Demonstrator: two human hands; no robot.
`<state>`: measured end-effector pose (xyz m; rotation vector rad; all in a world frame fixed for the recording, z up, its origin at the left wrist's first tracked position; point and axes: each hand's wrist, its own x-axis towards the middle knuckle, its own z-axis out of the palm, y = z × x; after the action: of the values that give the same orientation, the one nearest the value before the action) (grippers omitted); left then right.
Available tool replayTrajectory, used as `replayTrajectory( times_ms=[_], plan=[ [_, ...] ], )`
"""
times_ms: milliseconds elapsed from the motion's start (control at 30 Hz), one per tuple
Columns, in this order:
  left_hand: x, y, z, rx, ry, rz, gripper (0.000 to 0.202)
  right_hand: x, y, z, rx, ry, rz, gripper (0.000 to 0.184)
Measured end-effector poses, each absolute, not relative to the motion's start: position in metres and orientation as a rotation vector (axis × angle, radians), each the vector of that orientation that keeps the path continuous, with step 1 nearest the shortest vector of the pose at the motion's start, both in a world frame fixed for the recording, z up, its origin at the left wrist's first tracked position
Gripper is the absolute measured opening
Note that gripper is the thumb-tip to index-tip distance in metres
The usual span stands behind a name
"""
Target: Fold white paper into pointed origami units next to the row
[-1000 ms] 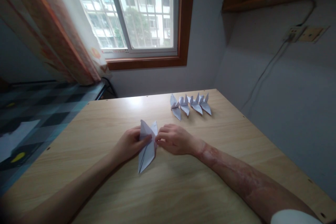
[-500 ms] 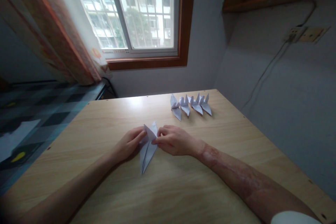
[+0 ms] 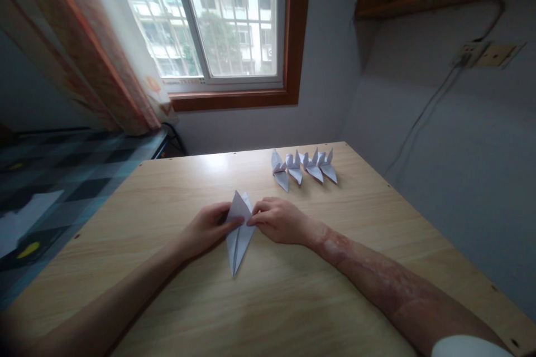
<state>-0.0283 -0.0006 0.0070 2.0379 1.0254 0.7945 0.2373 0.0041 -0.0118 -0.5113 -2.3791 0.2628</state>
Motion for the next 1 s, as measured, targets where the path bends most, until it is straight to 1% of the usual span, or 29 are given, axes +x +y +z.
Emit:
replayTrajectory(
  times_ms=[100,167,267,333,400,500,533,600,733,767,867,1000],
  plan=[
    [-0.03,0.003,0.002,1.946,1.037,0.797,0.028,0.237,0.005,-0.013,-0.512,-2.373,0.27,0.024],
    [-0.031,0.005,-0.002,1.932,1.066,0.871,0.027,0.237,0.005,-0.015,-0.534,-2.357,0.285,0.023],
    [-0.033,0.008,-0.007,2.002,1.117,1.026,0.038,0.236,0.005,-0.017,-0.589,-2.331,0.314,0.022],
    [-0.034,0.008,-0.008,2.117,1.14,1.09,0.041,0.236,0.005,-0.016,-0.619,-2.327,0.3,0.022],
    [-0.034,0.008,-0.006,2.252,1.148,1.087,0.033,0.236,0.004,-0.014,-0.639,-2.327,0.267,0.02],
    [-0.032,0.006,0.0,2.446,1.097,0.973,0.009,0.236,0.002,-0.009,-0.66,-2.325,0.252,0.017],
    [-0.032,0.005,0.002,2.499,1.071,0.924,0.007,0.236,0.002,-0.007,-0.661,-2.332,0.261,0.017],
    [-0.03,0.002,0.005,2.571,1.035,0.851,0.016,0.237,0.001,-0.004,-0.665,-2.354,0.28,0.019],
    [-0.027,-0.004,0.008,2.609,1.046,0.806,0.013,0.237,0.0,-0.002,-0.722,-2.396,0.236,0.029],
    [-0.026,-0.005,0.008,2.612,1.044,0.796,0.015,0.237,0.0,-0.002,-0.746,-2.403,0.209,0.03],
    [-0.027,-0.005,0.006,2.624,1.032,0.789,0.022,0.238,0.001,-0.004,-0.804,-2.415,0.134,0.029],
    [-0.029,-0.001,0.003,2.7,1.045,0.801,0.021,0.239,0.002,-0.007,-0.821,-2.421,0.071,0.026]
  ],
)
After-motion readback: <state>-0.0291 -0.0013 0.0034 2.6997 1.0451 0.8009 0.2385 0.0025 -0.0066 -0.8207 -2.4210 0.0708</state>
